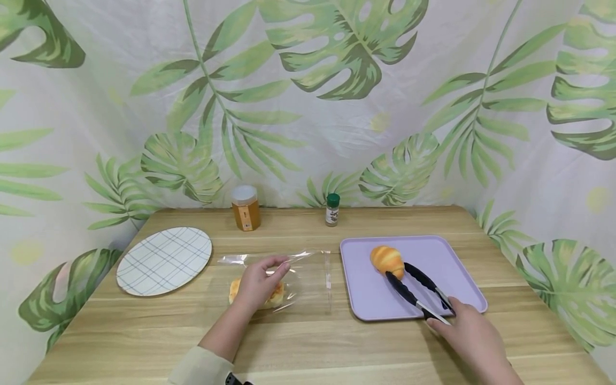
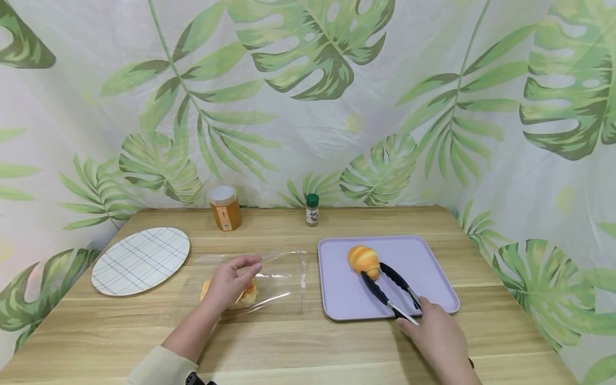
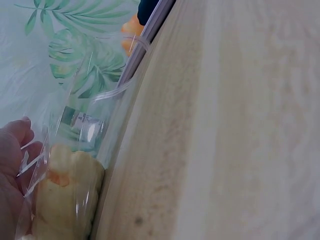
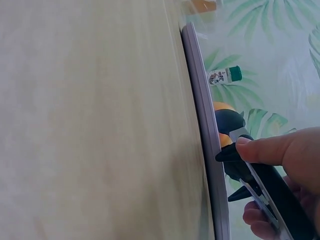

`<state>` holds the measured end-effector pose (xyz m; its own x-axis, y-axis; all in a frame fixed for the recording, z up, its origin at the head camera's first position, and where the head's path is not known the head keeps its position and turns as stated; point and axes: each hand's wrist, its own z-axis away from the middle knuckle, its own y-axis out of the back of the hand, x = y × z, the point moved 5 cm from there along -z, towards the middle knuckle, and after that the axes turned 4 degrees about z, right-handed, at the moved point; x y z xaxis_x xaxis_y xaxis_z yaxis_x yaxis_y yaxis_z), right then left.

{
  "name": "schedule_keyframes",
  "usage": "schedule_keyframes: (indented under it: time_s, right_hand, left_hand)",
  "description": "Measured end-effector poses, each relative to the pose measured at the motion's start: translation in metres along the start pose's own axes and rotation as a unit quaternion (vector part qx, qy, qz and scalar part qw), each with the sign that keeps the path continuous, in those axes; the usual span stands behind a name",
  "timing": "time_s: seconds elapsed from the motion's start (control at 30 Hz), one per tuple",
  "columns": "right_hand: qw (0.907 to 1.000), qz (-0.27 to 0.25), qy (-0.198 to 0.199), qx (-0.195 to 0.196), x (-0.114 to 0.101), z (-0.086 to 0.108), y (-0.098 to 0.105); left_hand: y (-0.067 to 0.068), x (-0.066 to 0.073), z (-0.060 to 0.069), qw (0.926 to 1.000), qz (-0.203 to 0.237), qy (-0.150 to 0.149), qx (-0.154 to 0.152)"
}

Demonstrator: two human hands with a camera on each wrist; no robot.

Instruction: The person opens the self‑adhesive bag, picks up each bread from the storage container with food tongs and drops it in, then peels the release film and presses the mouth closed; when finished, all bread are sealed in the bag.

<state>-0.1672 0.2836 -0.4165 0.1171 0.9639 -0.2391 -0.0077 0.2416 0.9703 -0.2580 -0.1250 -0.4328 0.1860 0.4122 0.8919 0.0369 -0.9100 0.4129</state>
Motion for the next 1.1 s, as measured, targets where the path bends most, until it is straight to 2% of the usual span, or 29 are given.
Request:
schedule_keyframes:
  time_s: [0.3, 0.47, 0.6, 0.8, 1.0, 1.1]
  right_hand:
    - [0.9996, -0.018, 0.009, 0.022, 0.007, 0.003, 0.004]
    - [0.9984, -0.037, 0.027, 0.033, 0.01, 0.005, 0.013]
    - [0.9973, -0.046, 0.05, 0.029, 0.009, 0.004, 0.019]
    - [0.9921, -0.077, 0.099, -0.006, -0.002, 0.0, 0.021]
    - [0.9768, -0.128, 0.166, -0.044, -0.02, -0.006, 0.017]
    - [0.9717, -0.14, 0.179, -0.063, -0.031, -0.012, 0.013]
  left_hand:
    - [-0.003, 0.003, 0.003, 0.9989, -0.012, 0.014, -0.044]
    - [-0.002, 0.006, 0.002, 0.9984, -0.026, 0.01, -0.05]
    - [-0.001, 0.008, 0.002, 0.9981, -0.043, -0.004, -0.045]
    - [0.001, 0.011, 0.004, 0.9981, -0.042, -0.012, -0.042]
    - [0.0, 0.014, 0.007, 0.998, -0.037, -0.03, -0.042]
    - [0.0, 0.016, 0.008, 0.9979, -0.031, -0.037, -0.042]
